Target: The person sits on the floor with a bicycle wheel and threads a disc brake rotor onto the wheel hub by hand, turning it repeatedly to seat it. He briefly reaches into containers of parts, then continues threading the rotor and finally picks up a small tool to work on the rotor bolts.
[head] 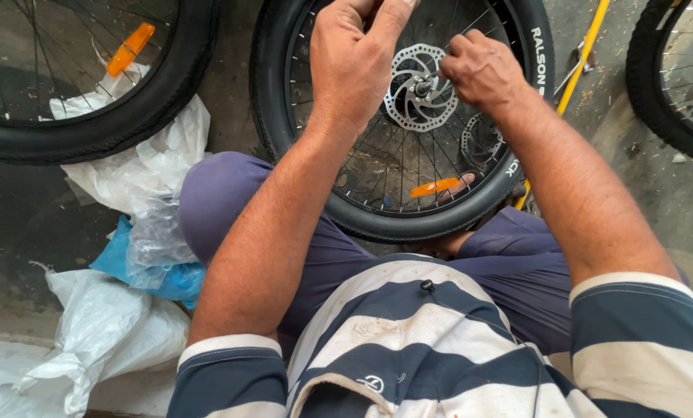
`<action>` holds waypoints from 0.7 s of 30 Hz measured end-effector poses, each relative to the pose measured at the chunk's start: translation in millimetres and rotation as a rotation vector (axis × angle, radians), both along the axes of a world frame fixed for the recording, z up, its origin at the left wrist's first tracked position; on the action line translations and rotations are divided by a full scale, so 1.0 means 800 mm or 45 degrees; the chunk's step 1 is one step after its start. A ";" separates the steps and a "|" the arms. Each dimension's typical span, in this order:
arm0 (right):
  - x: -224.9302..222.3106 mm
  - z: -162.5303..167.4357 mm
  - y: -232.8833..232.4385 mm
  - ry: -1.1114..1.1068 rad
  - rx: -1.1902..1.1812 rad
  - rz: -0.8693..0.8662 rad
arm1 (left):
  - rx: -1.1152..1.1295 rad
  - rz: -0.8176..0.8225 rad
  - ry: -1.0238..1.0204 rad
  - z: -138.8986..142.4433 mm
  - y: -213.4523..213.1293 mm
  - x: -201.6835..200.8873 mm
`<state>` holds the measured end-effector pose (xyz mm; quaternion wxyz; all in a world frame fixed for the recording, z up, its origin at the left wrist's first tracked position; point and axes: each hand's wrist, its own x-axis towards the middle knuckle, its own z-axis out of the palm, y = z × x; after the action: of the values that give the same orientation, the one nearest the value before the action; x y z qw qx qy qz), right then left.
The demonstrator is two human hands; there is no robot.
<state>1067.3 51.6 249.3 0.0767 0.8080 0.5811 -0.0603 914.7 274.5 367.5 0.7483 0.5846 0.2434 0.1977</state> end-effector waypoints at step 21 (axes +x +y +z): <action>-0.026 -0.025 0.020 0.183 0.193 -0.398 | 0.015 0.008 -0.005 0.001 0.000 -0.001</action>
<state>1046.9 67.6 229.4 -0.0365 0.8854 0.4554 -0.0850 914.0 274.6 368.4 0.7447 0.5877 0.2427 0.2027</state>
